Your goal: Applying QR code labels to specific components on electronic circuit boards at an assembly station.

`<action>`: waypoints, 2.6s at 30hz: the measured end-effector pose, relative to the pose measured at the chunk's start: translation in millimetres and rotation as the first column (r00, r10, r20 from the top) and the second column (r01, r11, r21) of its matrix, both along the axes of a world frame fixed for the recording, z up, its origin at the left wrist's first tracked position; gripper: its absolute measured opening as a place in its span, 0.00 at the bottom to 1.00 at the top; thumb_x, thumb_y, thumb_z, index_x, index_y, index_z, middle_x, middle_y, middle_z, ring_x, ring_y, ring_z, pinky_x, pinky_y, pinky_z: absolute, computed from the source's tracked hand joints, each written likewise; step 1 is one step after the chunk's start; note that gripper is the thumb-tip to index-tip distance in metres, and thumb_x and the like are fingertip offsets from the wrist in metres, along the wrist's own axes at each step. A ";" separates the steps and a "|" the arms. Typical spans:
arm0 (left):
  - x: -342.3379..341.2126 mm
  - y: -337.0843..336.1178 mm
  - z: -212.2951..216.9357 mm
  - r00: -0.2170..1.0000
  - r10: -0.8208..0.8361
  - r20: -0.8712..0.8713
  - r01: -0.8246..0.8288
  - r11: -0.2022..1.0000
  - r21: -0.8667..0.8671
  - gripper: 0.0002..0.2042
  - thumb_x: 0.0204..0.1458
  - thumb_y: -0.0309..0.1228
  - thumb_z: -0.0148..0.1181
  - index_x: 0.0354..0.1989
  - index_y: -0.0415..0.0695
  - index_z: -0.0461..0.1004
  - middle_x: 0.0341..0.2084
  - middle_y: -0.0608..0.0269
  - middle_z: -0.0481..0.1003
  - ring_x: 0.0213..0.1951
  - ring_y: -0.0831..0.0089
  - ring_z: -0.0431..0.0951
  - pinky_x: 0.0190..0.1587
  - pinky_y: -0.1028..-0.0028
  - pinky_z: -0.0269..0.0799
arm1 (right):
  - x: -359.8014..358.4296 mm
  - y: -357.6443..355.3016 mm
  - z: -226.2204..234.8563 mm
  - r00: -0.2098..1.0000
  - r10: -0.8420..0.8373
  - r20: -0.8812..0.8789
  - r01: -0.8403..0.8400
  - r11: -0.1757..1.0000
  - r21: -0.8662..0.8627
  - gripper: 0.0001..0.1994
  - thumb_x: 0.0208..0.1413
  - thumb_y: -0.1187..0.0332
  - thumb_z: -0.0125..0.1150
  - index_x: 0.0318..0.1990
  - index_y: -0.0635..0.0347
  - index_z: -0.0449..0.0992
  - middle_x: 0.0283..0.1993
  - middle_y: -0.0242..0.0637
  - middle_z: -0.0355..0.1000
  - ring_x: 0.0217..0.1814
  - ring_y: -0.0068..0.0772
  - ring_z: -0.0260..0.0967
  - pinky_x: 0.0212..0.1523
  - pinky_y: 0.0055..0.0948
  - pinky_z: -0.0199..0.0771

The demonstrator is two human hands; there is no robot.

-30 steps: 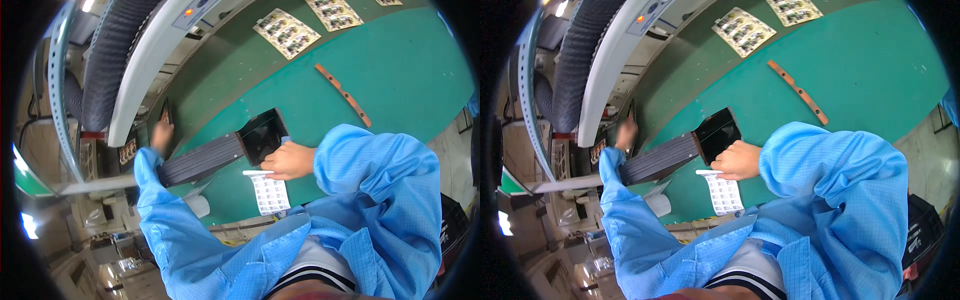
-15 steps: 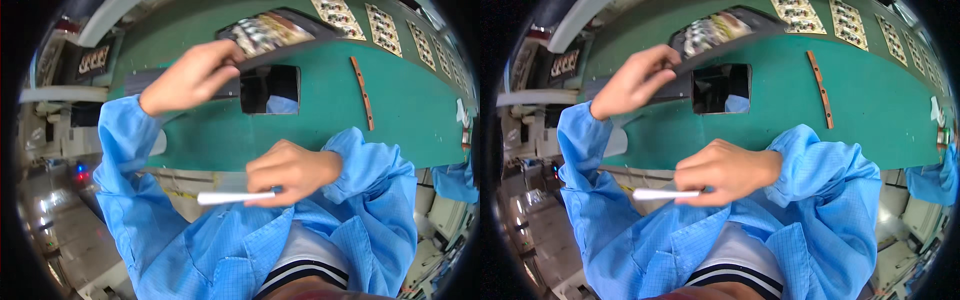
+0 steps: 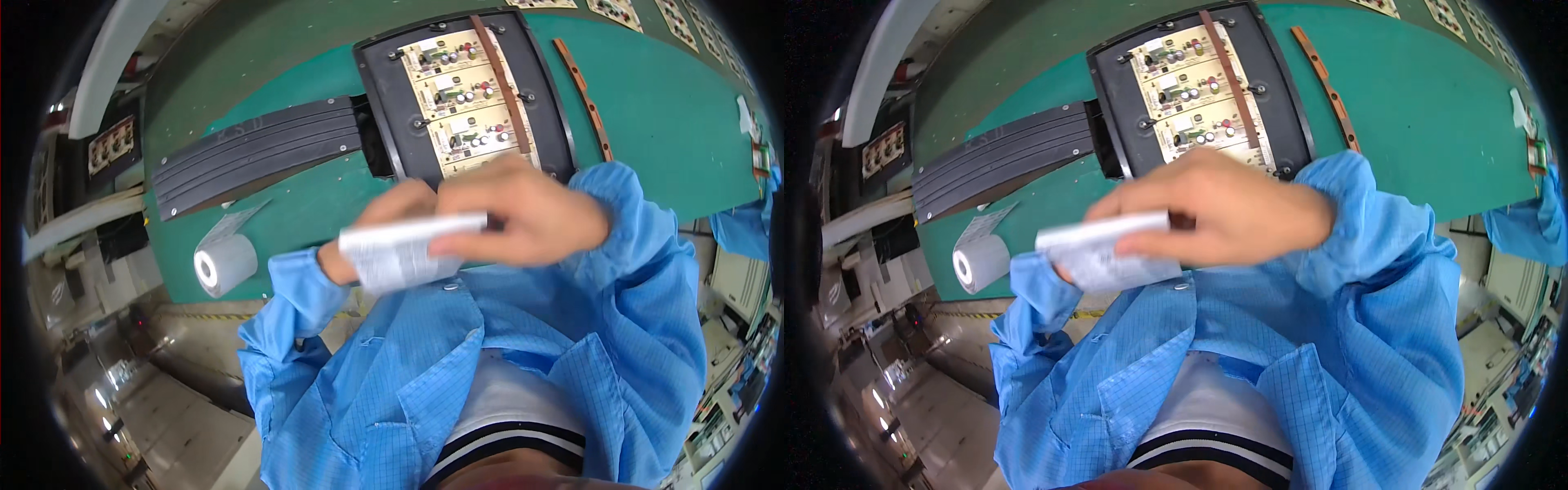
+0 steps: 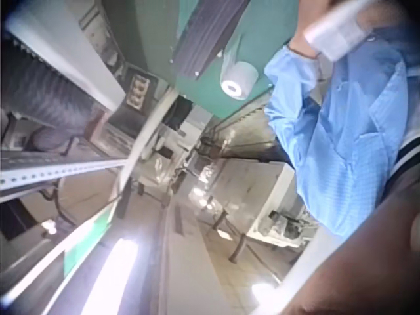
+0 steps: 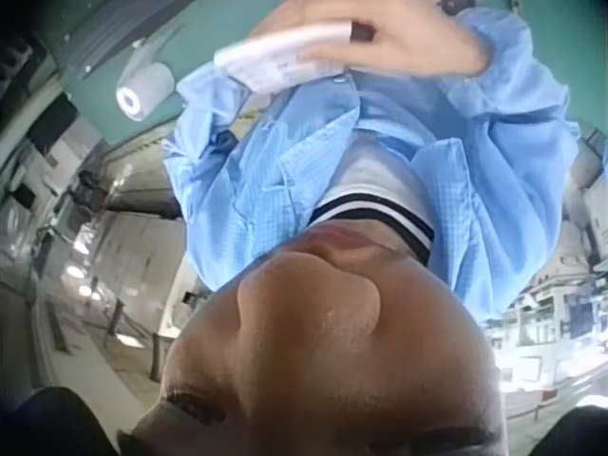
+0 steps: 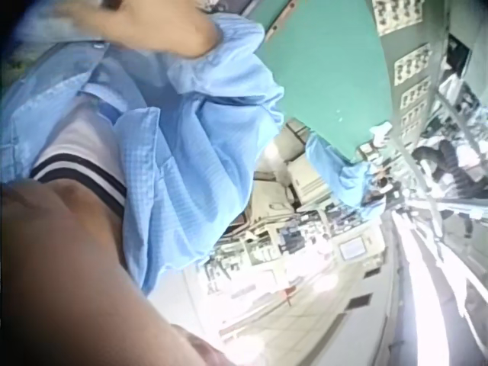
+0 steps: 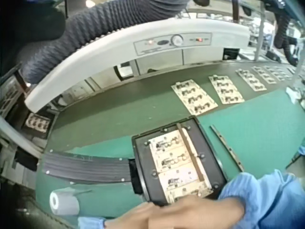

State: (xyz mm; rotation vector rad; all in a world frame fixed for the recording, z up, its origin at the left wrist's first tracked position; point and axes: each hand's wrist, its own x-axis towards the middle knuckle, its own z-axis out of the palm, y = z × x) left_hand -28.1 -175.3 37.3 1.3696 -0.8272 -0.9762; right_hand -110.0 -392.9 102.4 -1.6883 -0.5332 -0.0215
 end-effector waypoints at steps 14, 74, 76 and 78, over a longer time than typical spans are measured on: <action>58.8 -20.3 -24.3 0.967 0.232 -0.104 -0.254 0.897 -0.363 0.06 0.57 0.19 0.56 0.41 0.35 0.66 0.38 0.58 0.74 0.40 0.79 0.76 0.41 0.79 0.72 | 67.2 -45.2 -8.5 0.993 -0.117 0.013 0.105 0.834 -0.542 0.14 0.56 0.64 0.66 0.28 0.67 0.73 0.20 0.40 0.66 0.21 0.32 0.64 0.24 0.32 0.60; 67.4 15.9 -26.3 0.983 0.076 -0.168 -0.107 0.977 -0.182 0.07 0.58 0.25 0.62 0.29 0.36 0.75 0.25 0.65 0.78 0.28 0.86 0.74 0.28 0.82 0.67 | 100.4 9.4 -56.4 0.859 -0.061 0.508 -0.175 0.898 0.403 0.32 0.50 0.90 0.50 0.65 0.63 0.61 0.62 0.46 0.58 0.54 0.33 0.69 0.48 0.24 0.78; 74.8 30.0 -32.3 0.960 0.017 -0.280 -0.070 0.981 -0.182 0.06 0.58 0.26 0.61 0.31 0.37 0.75 0.26 0.66 0.78 0.28 0.86 0.74 0.30 0.83 0.66 | 69.3 -1.1 -3.9 0.992 -0.087 0.089 0.087 0.996 -0.001 0.29 0.50 0.90 0.47 0.63 0.63 0.64 0.61 0.47 0.58 0.54 0.37 0.68 0.50 0.26 0.75; 77.7 17.3 -27.3 0.945 -0.080 -0.317 0.018 0.981 -0.191 0.06 0.57 0.26 0.62 0.30 0.38 0.74 0.25 0.68 0.76 0.28 0.85 0.73 0.30 0.82 0.65 | 31.9 -27.0 23.9 0.890 -0.389 -0.236 0.220 0.823 -0.524 0.28 0.50 0.90 0.43 0.60 0.64 0.67 0.60 0.48 0.59 0.55 0.40 0.67 0.51 0.29 0.72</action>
